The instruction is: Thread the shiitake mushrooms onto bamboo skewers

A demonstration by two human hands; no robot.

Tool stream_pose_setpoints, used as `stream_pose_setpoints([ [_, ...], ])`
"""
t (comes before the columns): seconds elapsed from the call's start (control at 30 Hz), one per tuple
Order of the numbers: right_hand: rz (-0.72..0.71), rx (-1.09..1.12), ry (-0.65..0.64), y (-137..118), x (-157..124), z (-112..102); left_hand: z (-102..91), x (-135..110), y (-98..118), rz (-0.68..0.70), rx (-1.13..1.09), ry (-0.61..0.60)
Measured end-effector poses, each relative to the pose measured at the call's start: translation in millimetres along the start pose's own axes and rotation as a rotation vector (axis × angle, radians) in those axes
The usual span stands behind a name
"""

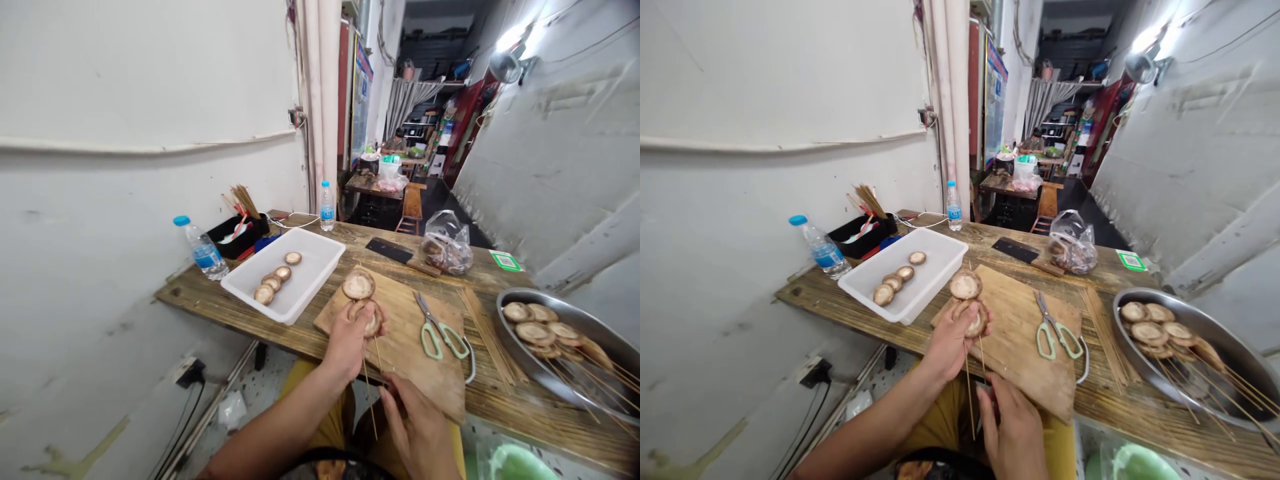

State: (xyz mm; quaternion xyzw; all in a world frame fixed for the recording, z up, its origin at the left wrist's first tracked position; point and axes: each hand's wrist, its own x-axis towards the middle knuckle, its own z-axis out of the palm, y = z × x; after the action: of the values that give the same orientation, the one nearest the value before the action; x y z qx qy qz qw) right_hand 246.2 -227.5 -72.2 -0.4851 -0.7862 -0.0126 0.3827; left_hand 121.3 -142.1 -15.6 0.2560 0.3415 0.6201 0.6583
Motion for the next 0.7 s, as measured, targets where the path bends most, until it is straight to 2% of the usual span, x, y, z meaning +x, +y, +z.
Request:
stream_pose_setpoints([
  [0.13,-0.063,-0.085,0.118,-2,6,0,5.2,-1,-4,0.091,0.055,0.055],
  [0.23,-0.118,-0.038,0.065,-3,8,6,10.6,-3,-7,0.137,0.078,0.049],
  [0.4,-0.083,0.195,0.019,0,-4,19,17.8,-11,-13,0.145,0.106,-0.026],
  [0.57,-0.004,0.008,0.089,2,-23,26,20.6,-22,-19,0.167,0.107,-0.052],
  [0.7,0.049,-0.043,0.081,-4,-33,28,19.3,-28,-23,0.154,0.111,-0.027],
])
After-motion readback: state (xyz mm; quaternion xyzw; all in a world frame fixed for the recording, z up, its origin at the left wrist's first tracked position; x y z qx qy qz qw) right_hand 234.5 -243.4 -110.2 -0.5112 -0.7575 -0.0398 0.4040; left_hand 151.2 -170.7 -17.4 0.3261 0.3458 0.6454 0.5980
